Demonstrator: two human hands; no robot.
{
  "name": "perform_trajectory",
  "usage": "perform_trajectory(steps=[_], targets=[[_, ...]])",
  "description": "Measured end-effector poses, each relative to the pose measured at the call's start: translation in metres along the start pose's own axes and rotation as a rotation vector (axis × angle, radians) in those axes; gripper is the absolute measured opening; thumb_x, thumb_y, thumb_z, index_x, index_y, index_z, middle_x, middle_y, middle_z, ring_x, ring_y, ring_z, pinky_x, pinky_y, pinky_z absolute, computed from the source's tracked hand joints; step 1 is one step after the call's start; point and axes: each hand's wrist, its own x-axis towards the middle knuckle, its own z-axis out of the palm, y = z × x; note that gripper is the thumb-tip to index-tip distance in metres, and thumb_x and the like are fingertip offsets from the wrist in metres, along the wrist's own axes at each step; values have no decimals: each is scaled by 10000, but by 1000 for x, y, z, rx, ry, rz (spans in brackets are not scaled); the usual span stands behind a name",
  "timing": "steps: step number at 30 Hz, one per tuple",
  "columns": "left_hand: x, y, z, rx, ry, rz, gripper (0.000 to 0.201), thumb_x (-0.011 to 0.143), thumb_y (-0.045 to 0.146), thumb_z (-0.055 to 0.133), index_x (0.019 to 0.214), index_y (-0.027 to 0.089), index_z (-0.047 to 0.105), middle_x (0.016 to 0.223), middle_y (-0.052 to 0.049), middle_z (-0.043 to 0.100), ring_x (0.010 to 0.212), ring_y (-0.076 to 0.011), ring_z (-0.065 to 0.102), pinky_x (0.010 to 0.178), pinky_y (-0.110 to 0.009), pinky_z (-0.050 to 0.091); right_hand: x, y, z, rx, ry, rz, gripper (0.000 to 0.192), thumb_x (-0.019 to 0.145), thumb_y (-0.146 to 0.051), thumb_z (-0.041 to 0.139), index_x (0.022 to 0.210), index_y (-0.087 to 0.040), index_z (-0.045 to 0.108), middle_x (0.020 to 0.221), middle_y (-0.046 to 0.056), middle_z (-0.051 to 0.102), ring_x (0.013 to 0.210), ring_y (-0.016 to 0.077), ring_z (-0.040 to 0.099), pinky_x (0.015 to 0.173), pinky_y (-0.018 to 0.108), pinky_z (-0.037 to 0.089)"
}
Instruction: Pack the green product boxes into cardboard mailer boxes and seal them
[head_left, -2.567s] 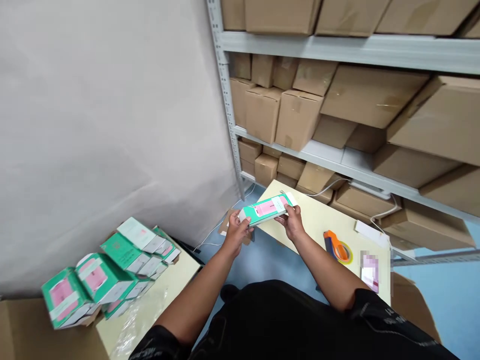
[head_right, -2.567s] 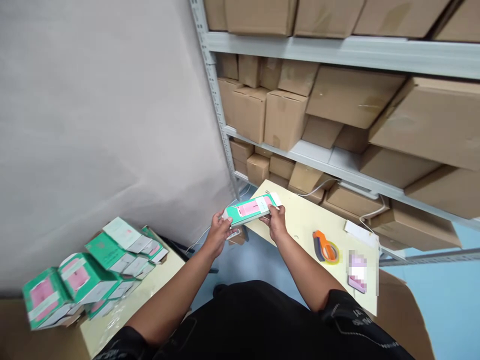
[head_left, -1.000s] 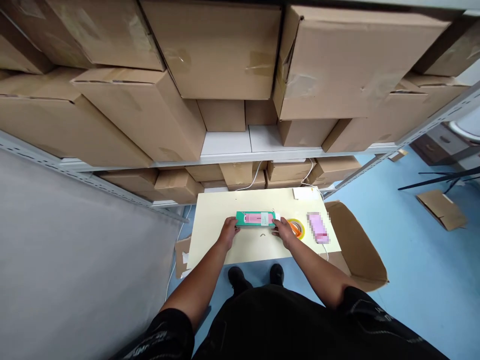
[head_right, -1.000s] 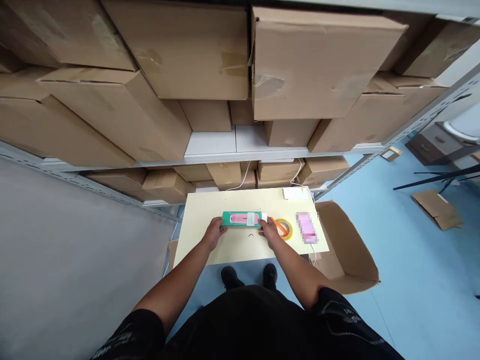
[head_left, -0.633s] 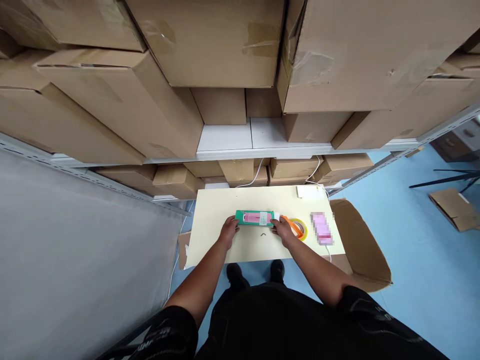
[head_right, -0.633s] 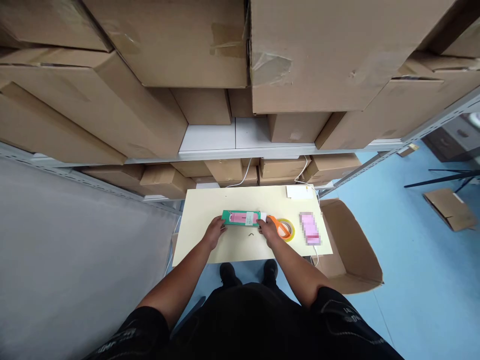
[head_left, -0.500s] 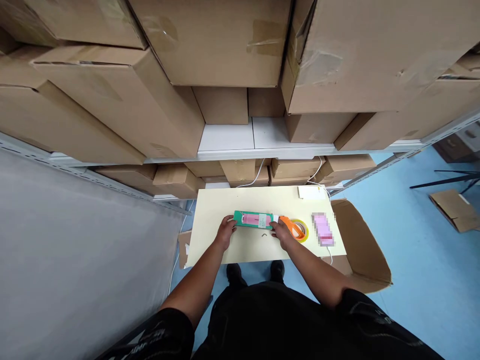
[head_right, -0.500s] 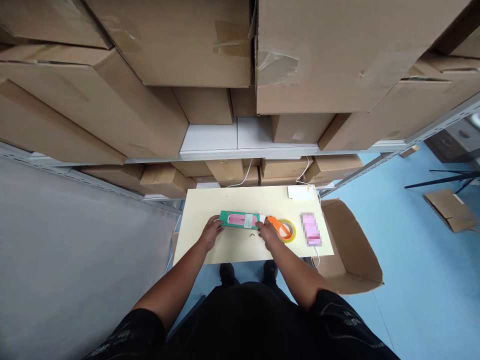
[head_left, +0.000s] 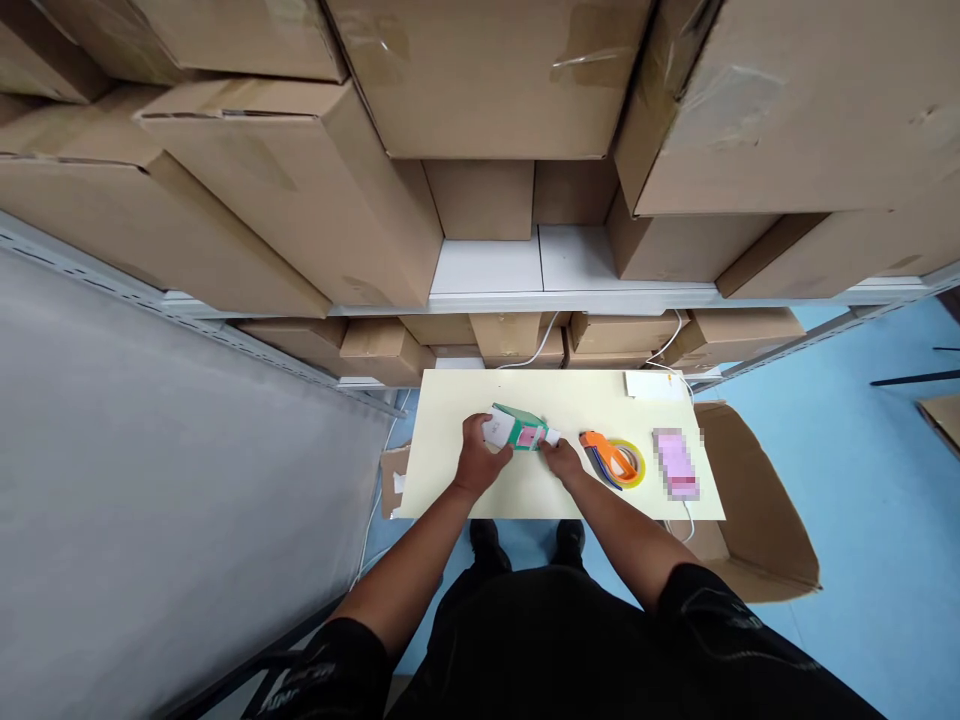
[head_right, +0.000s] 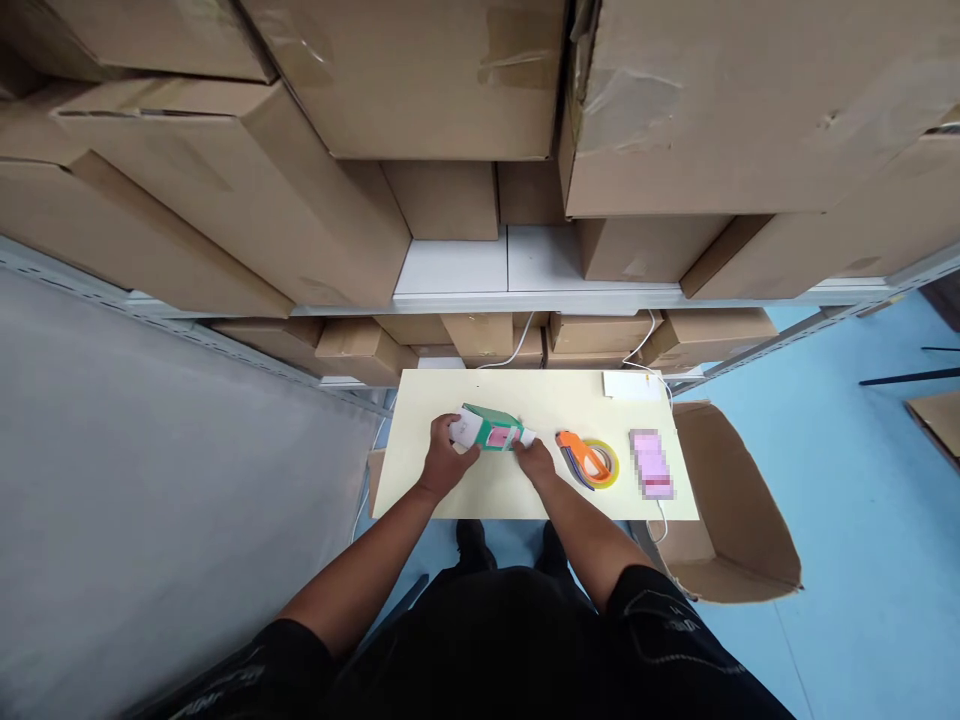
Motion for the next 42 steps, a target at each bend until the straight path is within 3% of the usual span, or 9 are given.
perform_trajectory(steps=[3, 6, 10, 13, 17, 27, 31, 34, 42], targets=[[-7, 8, 11, 121, -18, 124, 651, 652, 184, 849, 1230, 218, 553, 1285, -121, 520, 1243, -307, 546, 1102, -465, 464, -7, -8, -4, -407, 128, -36, 416, 774, -423, 761, 1085, -168, 653, 1224, 198, 687, 1155, 319, 672, 857, 363, 538], [-15, 9, 22, 212, -65, 183, 697, 685, 219, 863, 1289, 221, 517, 1314, -128, 507, 1259, -311, 546, 1096, -501, 477, -26, -12, -8, -633, 119, -245, 472, 869, -397, 615, 1281, -168, 629, 1324, 167, 661, 1148, 282, 675, 949, 378, 528], [-22, 5, 31, 119, -178, 169, 786, 754, 260, 828, 1427, 238, 422, 1368, -135, 526, 1274, -291, 570, 1056, -485, 515, -49, -6, -11, -366, 11, -454, 454, 882, -345, 521, 1306, -237, 641, 1277, 77, 703, 1052, 236, 689, 943, 394, 553], [-22, 2, 30, -4, -215, 65, 592, 841, 238, 716, 1373, 228, 458, 1316, -120, 585, 1215, -254, 620, 1007, -456, 547, -55, -5, -13, -303, -33, -452, 462, 872, -341, 510, 1306, -259, 645, 1240, 58, 719, 1052, 240, 689, 900, 405, 575], [-21, 5, 27, -20, -160, -49, 395, 850, 248, 694, 1215, 210, 547, 1266, -110, 612, 1196, -250, 631, 983, -438, 558, -56, -14, -17, -293, -50, -462, 480, 841, -315, 553, 1310, -267, 643, 1213, 58, 721, 1055, 243, 691, 855, 394, 595], [-24, 9, 26, -138, -121, -211, 546, 818, 348, 780, 1308, 230, 569, 1358, -122, 591, 1260, -277, 607, 963, -399, 571, -55, -41, -18, -399, -110, -504, 609, 819, -261, 612, 1425, -295, 565, 1281, 75, 665, 1033, 233, 672, 799, 395, 610], [-32, 5, 35, -237, 19, -448, 624, 774, 413, 849, 1274, 227, 525, 1284, -131, 609, 1176, -259, 650, 963, -417, 572, -52, -41, -18, -409, -92, -531, 576, 816, -252, 603, 1390, -288, 583, 1285, 72, 654, 1063, 236, 663, 850, 411, 599], [-37, 2, 43, -425, -17, -568, 517, 814, 463, 811, 1168, 216, 526, 1211, -123, 639, 1092, -230, 681, 943, -429, 581, -49, -41, -21, -462, -78, -580, 562, 791, -214, 586, 1348, -288, 604, 1340, 65, 624, 1137, 231, 643, 962, 425, 561], [-16, 5, 52, -421, -167, -378, 434, 795, 356, 765, 1169, 202, 608, 1275, -124, 697, 1234, -286, 639, 1068, -474, 495, -57, -12, -25, -454, -26, -581, 442, 715, -204, 557, 1150, -262, 604, 1131, 32, 661, 1061, 229, 646, 973, 429, 535]])
